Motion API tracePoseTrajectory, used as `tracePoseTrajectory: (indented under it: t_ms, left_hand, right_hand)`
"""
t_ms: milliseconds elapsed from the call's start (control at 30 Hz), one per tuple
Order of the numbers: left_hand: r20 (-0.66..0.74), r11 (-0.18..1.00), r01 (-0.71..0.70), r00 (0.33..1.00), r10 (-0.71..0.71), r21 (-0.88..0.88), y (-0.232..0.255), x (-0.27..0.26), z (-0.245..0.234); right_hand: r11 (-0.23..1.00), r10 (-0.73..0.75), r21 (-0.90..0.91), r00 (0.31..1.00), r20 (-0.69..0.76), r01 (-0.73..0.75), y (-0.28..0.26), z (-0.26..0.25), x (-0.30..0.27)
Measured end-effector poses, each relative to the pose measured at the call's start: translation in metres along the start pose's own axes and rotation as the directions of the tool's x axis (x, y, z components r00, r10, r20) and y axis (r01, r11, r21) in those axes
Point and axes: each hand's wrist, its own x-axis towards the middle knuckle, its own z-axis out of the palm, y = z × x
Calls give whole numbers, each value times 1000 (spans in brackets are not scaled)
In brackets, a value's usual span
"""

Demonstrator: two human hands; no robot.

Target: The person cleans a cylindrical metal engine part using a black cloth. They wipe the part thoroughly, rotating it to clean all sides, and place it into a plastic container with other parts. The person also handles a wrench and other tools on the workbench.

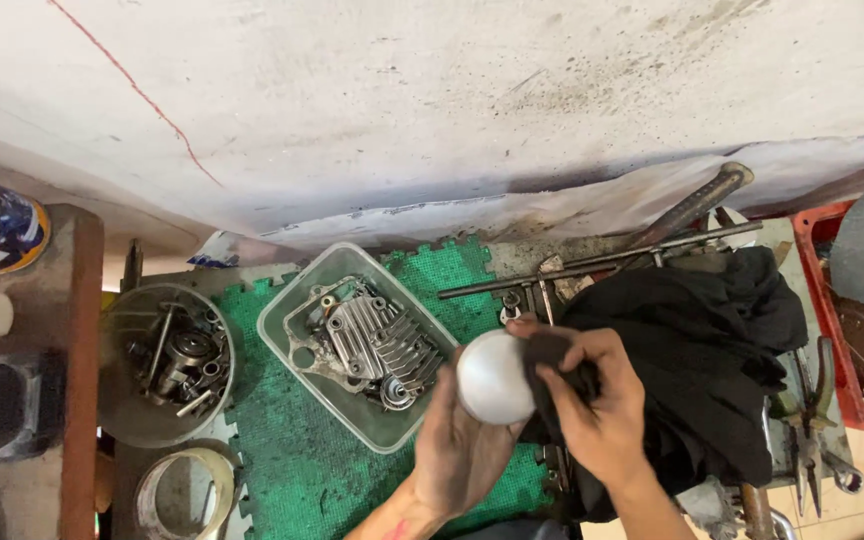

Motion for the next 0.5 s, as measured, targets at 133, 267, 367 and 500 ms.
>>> tracePoseTrajectory:
  t_ms: [133, 267, 367, 500]
  left_hand:
    - [-54, 998, -51, 997, 52, 22, -8, 4, 0]
    - [-53, 997, -71, 996, 70, -7, -2, -2, 1]
    - [-55, 996, -52, 997, 48, -67, 3, -4, 6]
    - [3, 996, -54, 999, 54, -75, -3, -3, -1]
  right_hand:
    - [960, 5, -279, 998, -61, -22, -10, 20, 9]
    - [932, -113, -306, 957, 267, 195, -29, 20, 18]
    - [974, -85, -165, 931, 355, 152, -24, -2, 15]
    - [994, 100, 36, 988, 116, -104, -5, -11, 6]
